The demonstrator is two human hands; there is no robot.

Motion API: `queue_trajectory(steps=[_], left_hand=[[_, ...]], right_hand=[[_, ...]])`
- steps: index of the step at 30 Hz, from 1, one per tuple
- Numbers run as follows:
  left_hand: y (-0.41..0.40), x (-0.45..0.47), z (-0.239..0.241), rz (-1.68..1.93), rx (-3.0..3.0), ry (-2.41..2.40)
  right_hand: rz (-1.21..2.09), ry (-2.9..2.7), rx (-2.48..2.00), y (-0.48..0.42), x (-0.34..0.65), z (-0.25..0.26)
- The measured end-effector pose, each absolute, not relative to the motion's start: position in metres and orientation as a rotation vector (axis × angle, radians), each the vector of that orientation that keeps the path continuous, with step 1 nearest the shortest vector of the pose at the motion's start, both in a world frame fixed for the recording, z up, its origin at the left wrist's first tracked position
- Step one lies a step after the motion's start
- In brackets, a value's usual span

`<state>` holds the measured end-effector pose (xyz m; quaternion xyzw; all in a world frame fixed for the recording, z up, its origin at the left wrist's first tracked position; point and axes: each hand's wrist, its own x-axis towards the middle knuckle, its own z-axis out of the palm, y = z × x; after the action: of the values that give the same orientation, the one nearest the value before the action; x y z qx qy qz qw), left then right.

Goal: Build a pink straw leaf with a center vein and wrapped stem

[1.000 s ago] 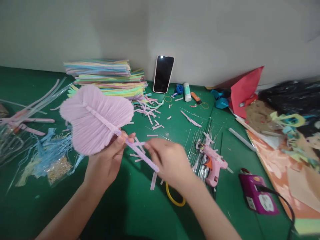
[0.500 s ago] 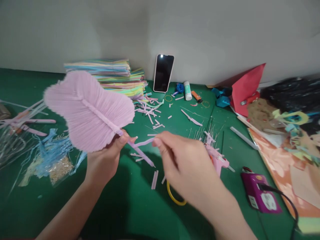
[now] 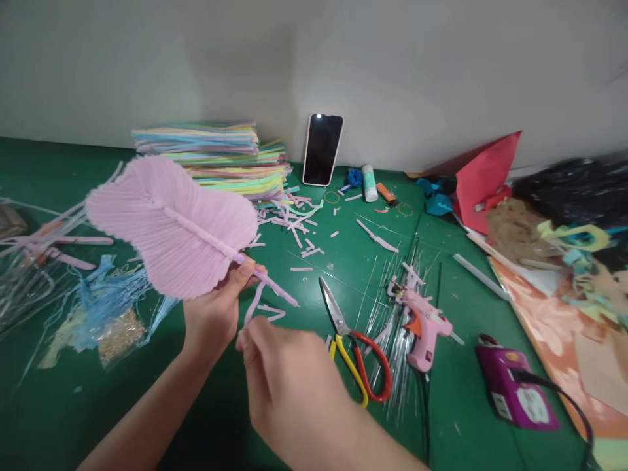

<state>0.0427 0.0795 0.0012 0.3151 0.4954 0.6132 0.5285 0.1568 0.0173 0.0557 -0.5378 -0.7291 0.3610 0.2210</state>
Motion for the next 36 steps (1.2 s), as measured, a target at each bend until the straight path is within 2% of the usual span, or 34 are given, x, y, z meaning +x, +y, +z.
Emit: queue_trajectory(steps=[4,7,10,14,18,21,24,28,32,36], left_hand=[[0.075,0.038,0.008,1.406,0.962,1.291],[0.073,0.035,0.019,1.327,0.926,1.274],[0.075,0.033,0.028,1.338,0.738,1.129],[0.079,0.035,0.027,1.433,0.618,1.077],[0.079,0.042,0.017,1.450,0.682,1.203],[0.078,0.043,0.012,1.429,0.905,1.322],[0.076,0.041,0.013,1.383,1.131,1.399],[0.074,0.039,0.022,1.338,0.986,1.285],[0.078,0.039,0.028,1.386,0.623,1.011],[0.086,0.041,0.022,1.519,0.495,0.986]], right_hand=[[0.599,-2.137,-1.548,0.045,0.203,0.086],[0.474,-2.197,-1.548,0.069,0.231,0.081],[0.582,-2.191,-1.568,0.077,0.231,0.055],[0.894,-2.196,-1.622,0.052,0.191,0.020],[1.088,-2.158,-1.548,0.021,0.157,0.032],[1.075,-2.102,-1.427,0.025,0.169,0.063],[0.850,-2.130,-1.496,0.050,0.203,0.085],[0.673,-2.163,-1.591,0.082,0.239,0.076],[0.860,-2.142,-1.598,0.079,0.231,0.040],[1.103,-2.115,-1.513,0.045,0.191,0.019]])
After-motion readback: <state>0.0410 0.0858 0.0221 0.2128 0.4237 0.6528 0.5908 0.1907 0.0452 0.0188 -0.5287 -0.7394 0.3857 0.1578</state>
